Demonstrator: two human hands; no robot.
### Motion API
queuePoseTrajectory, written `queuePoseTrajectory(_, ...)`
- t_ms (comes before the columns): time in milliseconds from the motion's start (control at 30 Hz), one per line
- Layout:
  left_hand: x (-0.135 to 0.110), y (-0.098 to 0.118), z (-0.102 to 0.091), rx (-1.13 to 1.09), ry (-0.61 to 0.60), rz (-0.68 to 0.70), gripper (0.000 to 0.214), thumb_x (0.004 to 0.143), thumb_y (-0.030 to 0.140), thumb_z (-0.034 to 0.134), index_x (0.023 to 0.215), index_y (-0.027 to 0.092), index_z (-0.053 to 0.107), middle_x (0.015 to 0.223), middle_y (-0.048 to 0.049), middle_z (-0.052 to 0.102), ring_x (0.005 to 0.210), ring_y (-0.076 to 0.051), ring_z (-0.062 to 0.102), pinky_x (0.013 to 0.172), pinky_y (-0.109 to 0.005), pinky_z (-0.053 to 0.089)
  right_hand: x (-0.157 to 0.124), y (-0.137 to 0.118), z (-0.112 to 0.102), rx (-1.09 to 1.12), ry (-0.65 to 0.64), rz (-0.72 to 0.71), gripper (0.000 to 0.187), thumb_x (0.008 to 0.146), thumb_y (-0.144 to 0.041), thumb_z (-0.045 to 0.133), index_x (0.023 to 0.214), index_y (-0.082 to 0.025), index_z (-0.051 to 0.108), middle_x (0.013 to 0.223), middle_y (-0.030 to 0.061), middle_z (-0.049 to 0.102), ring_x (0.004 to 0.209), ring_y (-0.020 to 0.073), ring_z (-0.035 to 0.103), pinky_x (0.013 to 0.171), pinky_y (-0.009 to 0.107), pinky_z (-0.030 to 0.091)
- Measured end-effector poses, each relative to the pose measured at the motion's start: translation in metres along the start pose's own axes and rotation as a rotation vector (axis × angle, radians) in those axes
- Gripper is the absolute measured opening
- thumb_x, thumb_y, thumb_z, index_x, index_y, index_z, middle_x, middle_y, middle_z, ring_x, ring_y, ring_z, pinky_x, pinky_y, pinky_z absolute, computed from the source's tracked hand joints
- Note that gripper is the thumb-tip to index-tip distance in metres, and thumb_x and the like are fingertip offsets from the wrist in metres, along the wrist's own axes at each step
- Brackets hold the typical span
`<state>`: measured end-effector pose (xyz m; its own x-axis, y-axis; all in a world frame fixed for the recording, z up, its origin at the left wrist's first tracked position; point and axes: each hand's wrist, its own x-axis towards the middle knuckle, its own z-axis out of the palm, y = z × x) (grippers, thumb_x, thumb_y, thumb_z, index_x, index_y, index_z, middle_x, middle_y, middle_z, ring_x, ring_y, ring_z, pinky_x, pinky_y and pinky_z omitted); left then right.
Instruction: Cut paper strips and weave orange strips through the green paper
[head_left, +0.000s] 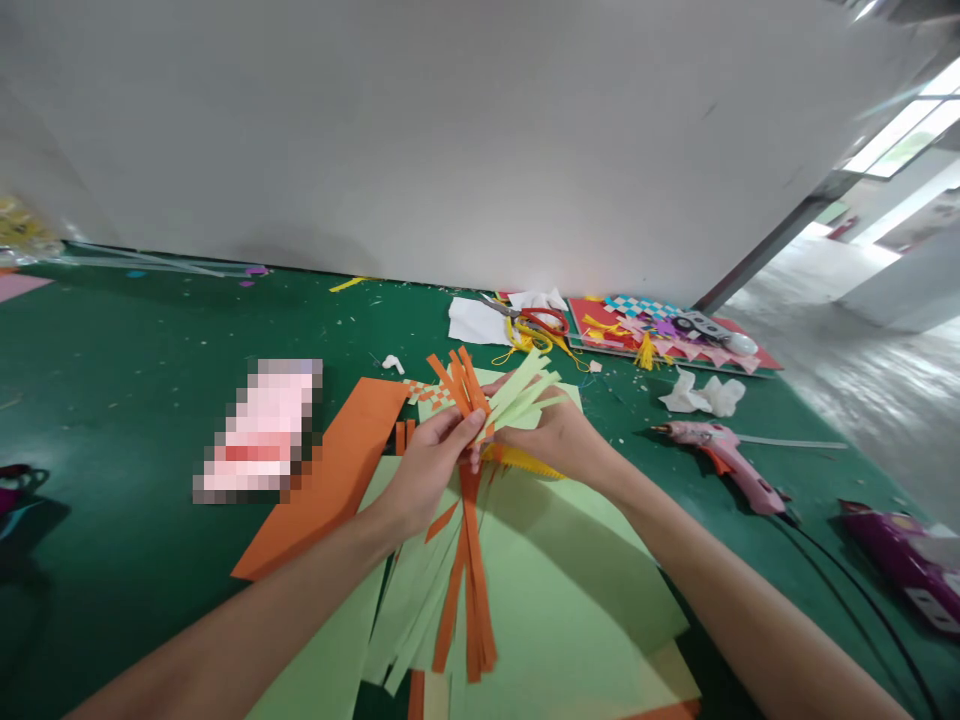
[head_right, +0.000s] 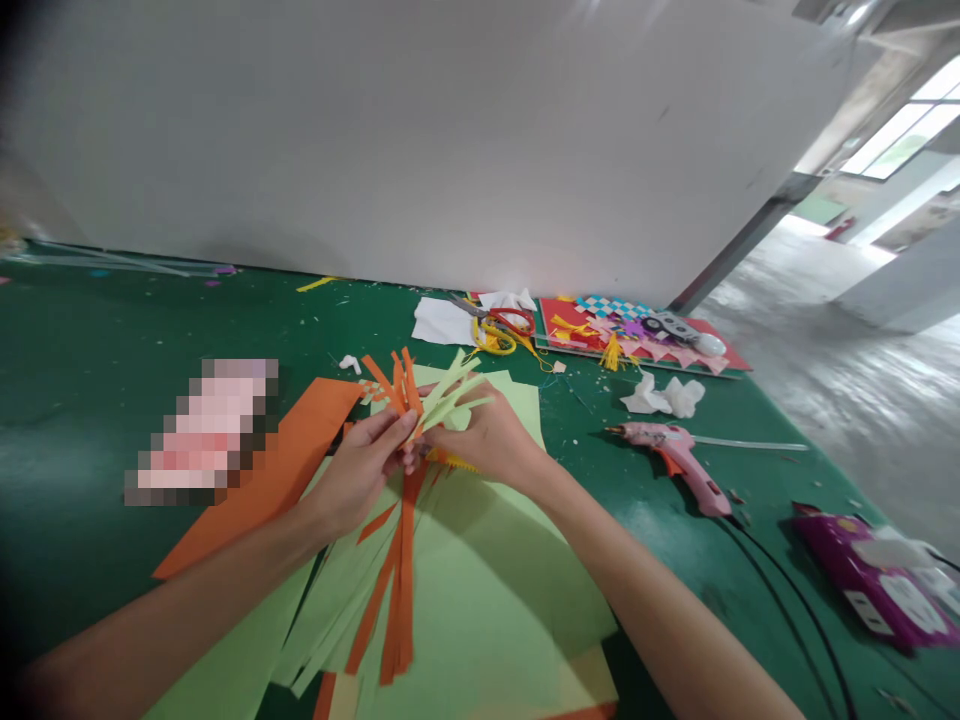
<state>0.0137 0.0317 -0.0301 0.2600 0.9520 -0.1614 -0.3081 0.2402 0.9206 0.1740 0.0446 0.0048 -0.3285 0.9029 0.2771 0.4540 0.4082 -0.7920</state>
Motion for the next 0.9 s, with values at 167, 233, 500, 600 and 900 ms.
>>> queuePoseTrajectory(167,0.000,0.000,0.001,-0.071,-0.074,-0.072,0.025,0.076,0.039,0.068,0.072,0.017,0.058,0.058,0.0051,0.047,0.051,-0.006,0.043,0.051,-0.018,0.040,-0.001,0.004,-0.004,0.008,0.003,-0.076,0.049,0.071,-0.017,0.067,0.118,-0.029,0.060,0.120,0.0045,0.058,0.113,0.0222,0.053,0.097,0.037,0.042)
queuePoseTrajectory(233,0.001,0.001,0.001,-0.086,-0.087,-0.094,0.025,0.075,0.040,0.069,0.075,0.017,0.059,0.057,0.0055,0.048,0.050,-0.006,0.045,0.051,-0.019,0.041,-0.001,0.007,-0.005,0.006,-0.002,-0.118,0.057,0.070,-0.020,0.071,0.124,-0.030,0.055,0.123,0.0059,0.055,0.117,0.0233,0.050,0.099,0.040,0.041)
queuePoseTrajectory(500,0.002,0.000,0.003,-0.062,-0.068,-0.093,0.052,0.075,0.040,0.068,0.120,0.019,0.055,0.066,0.0040,0.056,0.055,-0.008,0.052,0.059,-0.022,0.047,0.000,0.010,-0.008,-0.065,0.040,-0.183,0.017,0.070,-0.025,0.074,0.085,-0.023,0.067,0.117,0.0065,0.055,0.125,0.0256,0.041,0.106,0.043,0.032)
queuePoseTrajectory(600,0.001,-0.002,0.002,0.017,-0.055,-0.012,0.042,0.078,0.040,0.065,0.115,0.021,0.059,0.082,0.0000,0.061,0.066,-0.011,0.057,0.066,-0.024,0.049,0.001,0.006,-0.013,-0.134,-0.012,-0.184,0.006,0.072,-0.027,0.073,0.075,-0.023,0.069,0.113,0.0060,0.058,0.124,0.0256,0.041,0.106,0.043,0.031)
queuePoseTrajectory(900,-0.006,0.005,0.002,0.334,-0.066,0.236,0.021,0.088,0.036,0.053,0.078,0.019,0.060,0.071,0.0018,0.054,0.066,-0.011,0.050,0.062,-0.020,0.040,0.002,-0.010,-0.026,-0.065,-0.276,0.008,0.008,0.074,-0.020,0.066,0.079,-0.023,0.072,0.085,-0.0024,0.068,0.085,0.0150,0.059,0.077,0.025,0.044)
